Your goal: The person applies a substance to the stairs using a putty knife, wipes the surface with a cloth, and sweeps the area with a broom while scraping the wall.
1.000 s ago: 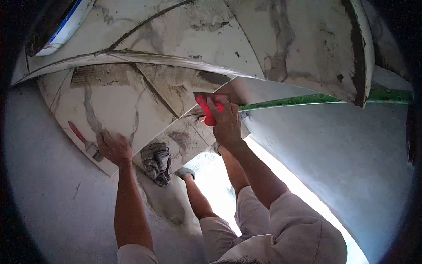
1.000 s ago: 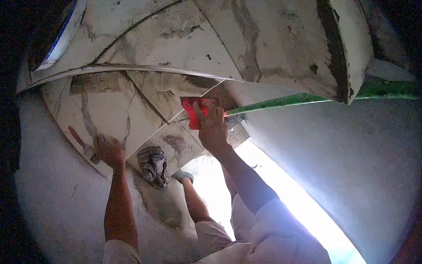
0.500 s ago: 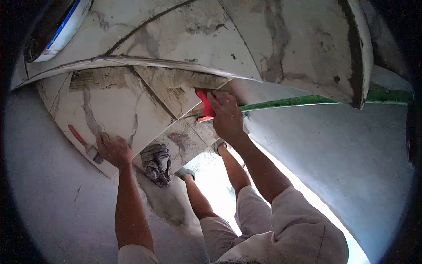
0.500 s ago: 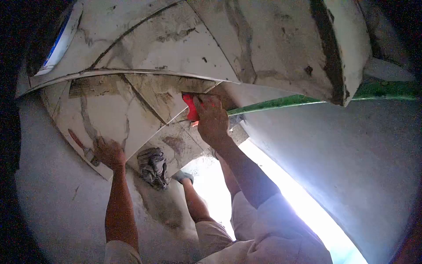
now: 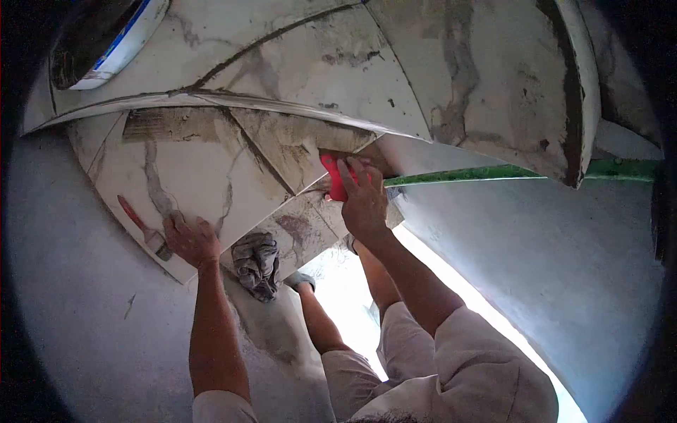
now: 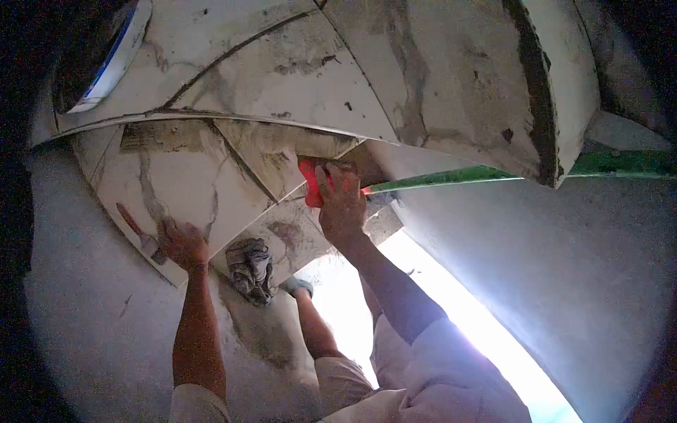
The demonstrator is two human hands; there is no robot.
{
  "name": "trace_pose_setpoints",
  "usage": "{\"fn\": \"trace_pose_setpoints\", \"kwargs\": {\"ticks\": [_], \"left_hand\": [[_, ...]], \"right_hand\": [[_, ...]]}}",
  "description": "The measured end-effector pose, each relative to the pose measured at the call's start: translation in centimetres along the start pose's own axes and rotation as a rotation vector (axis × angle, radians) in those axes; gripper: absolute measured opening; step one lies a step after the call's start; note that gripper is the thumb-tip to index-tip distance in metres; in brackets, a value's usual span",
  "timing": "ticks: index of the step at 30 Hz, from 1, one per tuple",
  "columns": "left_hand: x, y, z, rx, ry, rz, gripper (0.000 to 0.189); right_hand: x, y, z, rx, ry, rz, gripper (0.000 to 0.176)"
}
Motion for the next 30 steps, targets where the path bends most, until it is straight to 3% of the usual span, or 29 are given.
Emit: {"fn": "trace_pose_setpoints", "kwargs": {"ticks": [5, 8, 12, 19, 21, 22, 24, 26, 28, 30], "left_hand": [[0.1, -0.6, -0.3, 0.017, 0.003, 0.001, 0.054], [-0.1, 0.0, 0.0, -0.02, -0.032, 0.0, 0.055], [0.6, -0.8, -0.4, -0.051, -0.05, 0.017, 0.048], [0.8, -1.4, -0.9, -0.03, -0.046, -0.036, 0.041], [0.3, -0.2, 0.1, -0.058, -0.095, 0.033, 0.057], [0.3, -0.2, 0.4, -0.05, -0.099, 0.037, 0.057], [0.6, -0.3, 0.4, -0.134, -0.074, 0.034, 0.056], [1.0, -0.6, 0.0, -0.112, -0.093, 0.012, 0.055], [0.3, -0.7, 0.2, -0.086, -0.115, 0.016, 0.055], [-0.1, -0.4, 0.4, -0.109, -0.048, -0.081, 0.055]], "right_hand": [[3.3, -0.9, 0.5, -0.004, 0.137, -0.026, 0.065], [3.3, 1.4, 1.4, -0.049, 0.069, -0.06, 0.064], [1.5, -0.4, 3.4, -0.043, -0.022, 0.011, 0.064], [6.0, 0.6, 6.9, 0.039, 0.124, -0.182, 0.067], [6.1, 0.9, 7.2, 0.033, 0.153, -0.131, 0.071], [5.9, 0.2, 7.3, 0.038, 0.148, -0.125, 0.071], [5.0, -0.7, 7.7, 0.06, 0.092, 0.075, 0.069], [3.8, -1.5, 8.0, 0.059, -0.008, -0.001, 0.065], [3.6, -3.7, 9.3, 0.128, -0.119, 0.101, 0.059], [5.3, -5.6, 11.7, 0.172, -0.146, 0.07, 0.056]]}}
Point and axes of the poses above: each hand's wrist, its own x-axis towards the middle knuckle, its own y-axis out of the palm, z = x × y, the point moved 5 cm from there along x, towards the middle knuckle, and after that the axes turned 8 degrees about -x, right-handed, at the moved point
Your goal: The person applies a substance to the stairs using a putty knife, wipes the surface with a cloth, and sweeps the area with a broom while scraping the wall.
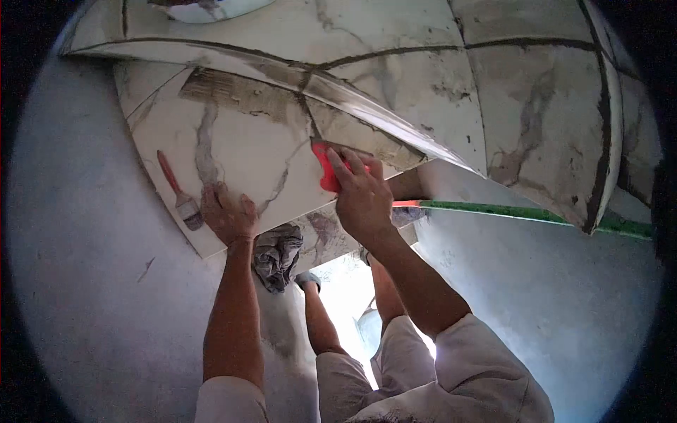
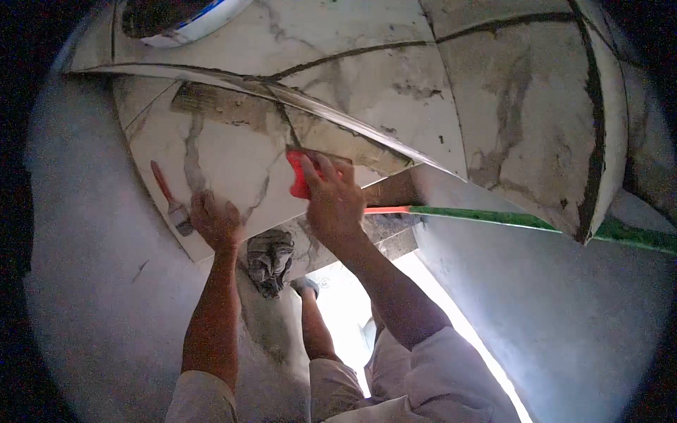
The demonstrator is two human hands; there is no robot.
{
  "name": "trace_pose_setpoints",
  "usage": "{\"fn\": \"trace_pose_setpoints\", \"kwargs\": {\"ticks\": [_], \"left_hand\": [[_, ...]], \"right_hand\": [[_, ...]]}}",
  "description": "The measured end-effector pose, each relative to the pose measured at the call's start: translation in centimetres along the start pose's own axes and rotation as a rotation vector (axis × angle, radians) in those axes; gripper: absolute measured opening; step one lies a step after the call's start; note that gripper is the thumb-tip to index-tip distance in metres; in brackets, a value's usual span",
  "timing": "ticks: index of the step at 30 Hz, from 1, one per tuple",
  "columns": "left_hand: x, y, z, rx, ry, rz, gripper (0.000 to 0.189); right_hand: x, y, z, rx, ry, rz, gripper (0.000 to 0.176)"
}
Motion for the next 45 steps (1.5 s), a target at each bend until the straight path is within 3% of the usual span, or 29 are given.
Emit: {"fn": "trace_pose_setpoints", "kwargs": {"ticks": [5, 7, 13, 17, 19, 23, 25, 28, 29, 33, 37, 40, 42, 44, 45], "left_hand": [[0.1, 0.2, 0.2, 0.023, -0.038, 0.052, 0.055], [0.4, -0.1, 0.3, 0.023, -0.054, 0.061, 0.055], [0.1, 0.0, 0.4, -0.011, -0.081, 0.041, 0.057], [0.0, 0.0, 0.6, -0.054, -0.103, 0.057, 0.058], [0.1, 0.0, 0.8, -0.074, -0.127, 0.079, 0.059], [0.4, -0.5, 0.5, -0.061, -0.112, 0.063, 0.058], [0.3, -0.7, 0.4, -0.042, -0.127, 0.082, 0.058], [0.1, -0.8, 0.5, -0.064, -0.084, -0.001, 0.058], [-0.1, -0.7, 0.6, -0.044, -0.085, 0.0, 0.058], [0.0, -0.5, 0.8, -0.093, -0.104, -0.016, 0.058], [-0.1, -0.6, 0.6, -0.113, -0.11, 0.001, 0.059], [0.1, -0.8, 0.3, -0.082, -0.115, 0.024, 0.059], [0.0, -0.6, 0.5, -0.043, -0.087, -0.012, 0.06], [0.6, -0.4, 0.5, -0.042, -0.083, -0.04, 0.058], [-0.1, -0.7, 0.4, -0.043, -0.076, -0.036, 0.057]], "right_hand": [[5.6, -0.3, 5.2, 0.08, -0.124, -0.03, 0.048], [6.9, 0.0, 8.0, -0.038, -0.38, -0.046, 0.044], [10.2, 1.7, 14.2, -0.185, -0.651, -0.031, 0.04], [12.3, 2.6, 17.2, -0.224, -0.68, -0.047, 0.039], [13.8, 2.6, 18.1, -0.16, -0.591, -0.179, 0.038], [16.1, 2.7, 19.8, -0.266, -0.644, -0.17, 0.036], [16.4, 3.1, 19.6, -0.21, -0.694, -0.033, 0.035], [14.9, 3.4, 16.7, -0.288, -0.733, -0.062, 0.035], [14.1, 3.5, 14.7, -0.3, -0.673, 0.132, 0.036], [7.5, 3.0, 7.5, -0.371, -0.691, 0.109, 0.037], [-1.2, 4.1, 0.9, -0.332, -0.602, 0.235, 0.047], [-6.6, 4.7, -1.3, -0.435, -0.673, 0.351, 0.051], [-10.0, 4.8, -2.9, -0.194, -0.549, 0.601, 0.053], [-9.0, 3.0, -1.7, -0.249, -0.552, 0.57, 0.051], [-7.2, 1.4, -0.8, -0.272, -0.488, 0.43, 0.051]]}}
Point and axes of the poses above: each hand's wrist, its own x-axis towards the middle knuckle, its own y-axis out of the palm, z = x × y, the point moved 5 cm from there along x, towards the middle knuckle, and after that the axes turned 8 degrees about -x, right-handed, at the moved point
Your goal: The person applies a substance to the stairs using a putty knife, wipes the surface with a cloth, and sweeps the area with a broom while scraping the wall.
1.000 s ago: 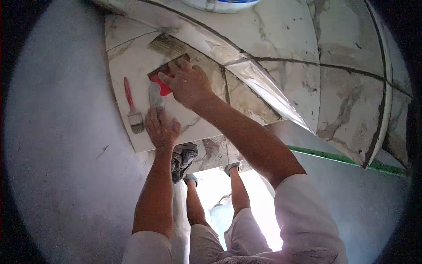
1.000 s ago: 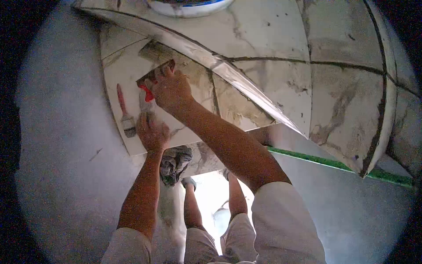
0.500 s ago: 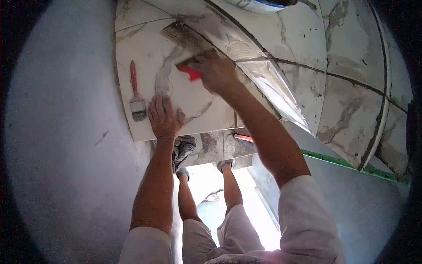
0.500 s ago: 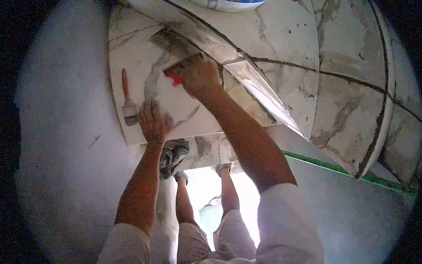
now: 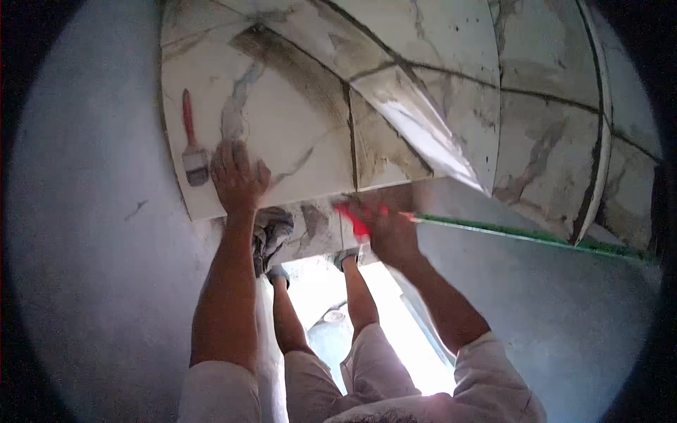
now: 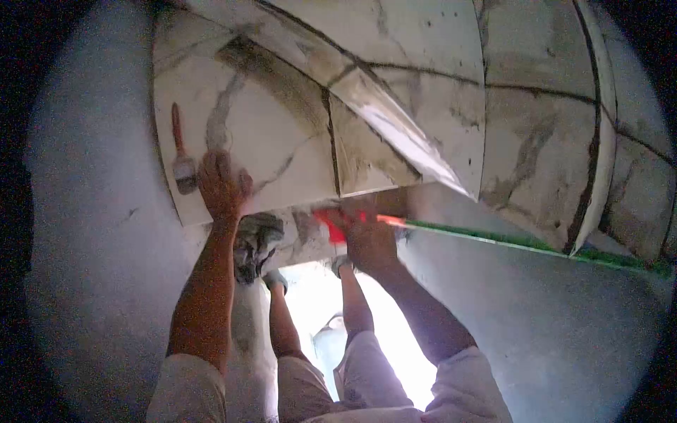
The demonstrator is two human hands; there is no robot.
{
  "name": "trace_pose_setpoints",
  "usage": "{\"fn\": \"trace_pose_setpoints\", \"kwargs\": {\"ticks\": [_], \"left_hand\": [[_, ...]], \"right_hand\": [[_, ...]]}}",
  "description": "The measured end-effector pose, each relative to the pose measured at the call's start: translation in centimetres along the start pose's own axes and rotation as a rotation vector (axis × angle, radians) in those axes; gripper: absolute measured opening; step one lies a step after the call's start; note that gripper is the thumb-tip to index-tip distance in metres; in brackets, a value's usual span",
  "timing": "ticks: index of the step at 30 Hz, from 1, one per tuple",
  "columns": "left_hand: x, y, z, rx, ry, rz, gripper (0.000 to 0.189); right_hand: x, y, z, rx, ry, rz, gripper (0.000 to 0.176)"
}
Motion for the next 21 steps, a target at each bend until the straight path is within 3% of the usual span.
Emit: {"fn": "trace_pose_setpoints", "kwargs": {"ticks": [1, 3, 6, 8, 13, 15, 18, 21], "left_hand": [[-0.6, -0.2, 0.0, -0.006, 0.007, 0.018, 0.057], [0.0, 0.0, -0.1, -0.009, -0.007, 0.013, 0.056], [0.5, -0.2, -0.6, 0.025, -0.065, 0.096, 0.053], [0.3, -0.1, -0.7, 0.097, -0.016, 0.078, 0.051], [0.3, -0.4, -1.1, 0.071, 0.009, 0.026, 0.05], [0.3, -0.2, -1.3, 0.075, 0.005, 0.027, 0.05], [-0.3, 0.4, -0.7, 0.137, -0.023, 0.086, 0.05], [-0.1, 0.2, -1.0, 0.107, 0.05, 0.003, 0.05]], "right_hand": [[1.1, -1.8, -0.7, -0.041, 0.098, -0.123, 0.05], [4.3, -4.3, -2.1, -0.078, 0.075, -0.376, 0.045], [8.2, -3.5, -3.8, 0.019, 0.105, -0.334, 0.049], [8.8, -1.3, -3.9, -0.145, 0.166, -0.215, 0.043], [-1.1, 2.8, -1.5, -0.029, 0.151, -0.294, 0.039], [-3.4, 3.3, -3.8, 0.023, 0.162, -0.31, 0.041], [-4.5, 1.8, -8.7, -0.006, 0.35, -0.437, 0.046], [-4.2, 3.0, -13.1, -0.03, 0.49, -0.457, 0.057]]}}
Point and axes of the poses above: each hand's wrist, its own x-axis towards the middle knuckle, its own y-axis out of the palm, z = x × y, the point moved 5 cm from there along x, towards the middle knuckle, and after that the axes turned 8 degrees about -x, right-handed, at the moved point
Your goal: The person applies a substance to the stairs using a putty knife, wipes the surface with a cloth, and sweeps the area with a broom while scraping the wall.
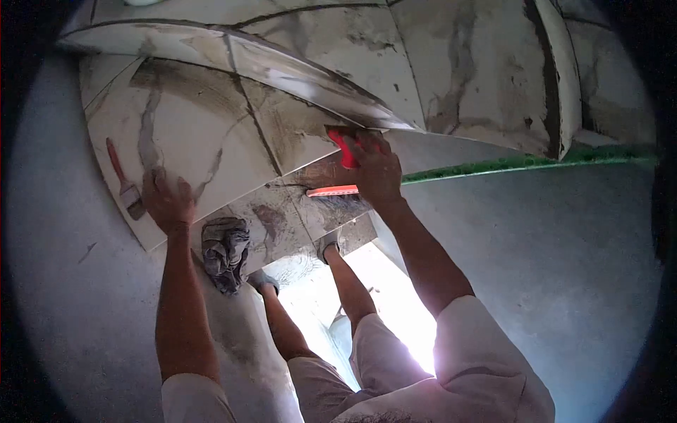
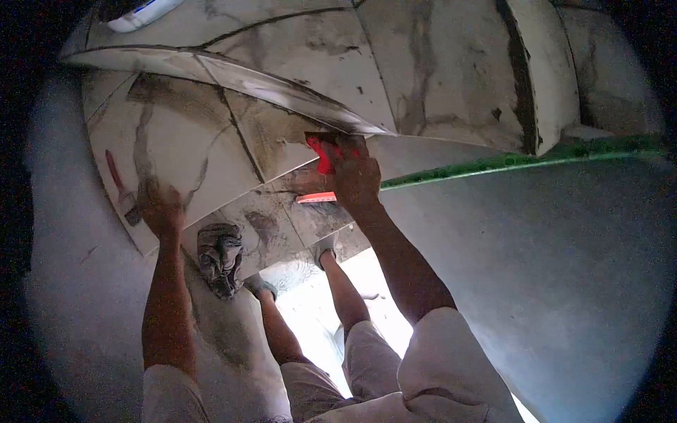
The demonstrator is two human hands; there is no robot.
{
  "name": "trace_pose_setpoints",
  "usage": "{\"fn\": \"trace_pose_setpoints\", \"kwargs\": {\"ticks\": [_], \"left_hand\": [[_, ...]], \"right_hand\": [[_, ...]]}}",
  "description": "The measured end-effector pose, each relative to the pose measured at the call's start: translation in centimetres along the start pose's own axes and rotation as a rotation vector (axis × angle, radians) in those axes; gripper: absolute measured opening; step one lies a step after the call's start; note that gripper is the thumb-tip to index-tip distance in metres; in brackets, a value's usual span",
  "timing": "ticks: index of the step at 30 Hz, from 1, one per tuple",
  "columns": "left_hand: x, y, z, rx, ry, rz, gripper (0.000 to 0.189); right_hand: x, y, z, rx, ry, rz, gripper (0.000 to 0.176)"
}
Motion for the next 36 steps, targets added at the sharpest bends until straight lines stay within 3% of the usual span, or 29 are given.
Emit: {"fn": "trace_pose_setpoints", "kwargs": {"ticks": [2, 4, 6, 7, 8, 10, 14, 16, 17, 19, 21, 23, 24, 26, 28, 31, 32, 33, 36], "left_hand": [[-0.1, 0.3, 0.2, 0.044, 0.075, 0.003, 0.049], [-0.2, 0.3, 0.3, 0.055, 0.087, 0.018, 0.049], [0.0, 0.4, -0.1, 0.064, 0.094, 0.018, 0.049], [0.0, 0.2, -0.2, 0.076, 0.074, 0.021, 0.048], [0.0, 0.1, -0.4, 0.085, 0.054, 0.023, 0.048], [0.2, 0.2, -0.6, 0.104, 0.058, 0.047, 0.048], [0.0, 0.1, -1.2, 0.186, 0.127, 0.022, 0.044], [0.0, 0.5, -0.7, 0.196, 0.118, 0.042, 0.043], [0.1, 0.8, -0.3, 0.203, 0.107, 0.06, 0.042], [-0.3, 1.6, 0.9, 0.225, 0.151, 0.061, 0.041], [-0.6, 2.4, 2.1, 0.247, 0.19, 0.055, 0.04], [-1.3, 2.9, 2.4, 0.308, 0.334, 0.035, 0.041], [-1.3, 2.2, 1.4, 0.322, 0.321, 0.037, 0.041], [-1.8, -1.0, -3.0, 0.234, 0.143, -0.144, 0.042], [-5.5, -2.1, -6.2, 0.116, 0.016, -0.127, 0.043], [-14.7, -0.8, -9.0, 0.27, -0.117, 0.163, 0.045], [-16.2, -1.6, -10.4, -0.015, -0.326, 0.335, 0.044], [-19.4, -0.8, -10.3, 0.038, -0.171, 0.206, 0.041], [-22.0, -2.9, -9.7, -0.024, -0.342, 0.32, 0.043]], "right_hand": [[0.2, 1.8, -0.7, -0.059, -0.026, -0.001, 0.063], [-1.6, 2.4, -0.8, -0.015, 0.027, 0.026, 0.054], [-3.1, 2.3, -0.5, 0.039, -0.147, -0.117, 0.049], [-4.4, 4.4, -1.4, 0.449, 0.132, 0.279, 0.049], [-4.9, 4.4, -1.9, 0.452, 0.143, 0.277, 0.049], [-3.7, -0.4, -1.1, 0.081, -0.1, -0.045, 0.046], [-1.0, 1.5, -1.9, 0.064, -0.067, -0.064, 0.031], [-1.4, 3.8, -2.1, 0.094, -0.014, -0.159, 0.052], [-2.2, 3.8, -2.4, 0.096, -0.019, -0.16, 0.052], [-5.1, 2.7, -0.9, 0.254, -0.167, 0.424, 0.052], [-8.6, 2.2, -0.1, 0.251, -0.189, 0.062, 0.044], [-9.8, -0.3, 0.0, 0.379, -0.146, 0.065, 0.047], [-10.3, -0.2, 0.0, 0.478, -0.128, 0.093, 0.049], [-11.1, -0.2, 0.0, 0.587, -0.121, 0.089, 0.049], [-11.4, -0.6, 0.6, 0.726, -0.148, 0.11, 0.05], [-11.3, -1.5, 0.7, 1.103, -0.139, 0.336, 0.042], [-11.9, -1.2, 0.8, 1.167, -0.114, 0.468, 0.04], [-12.3, -2.5, 0.6, 1.091, -0.09, 0.468, 0.039], [-13.5, -3.8, -0.2, 1.053, -0.172, 0.408, 0.038]]}}
Point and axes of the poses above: each hand's wrist, its own x-axis towards the middle knuckle, its own y-axis out of the palm, z = x × y, the point moved 5 cm from there along x, towards the middle knuckle, and after that the axes turned 8 degrees about -x, right-handed, at the moved point
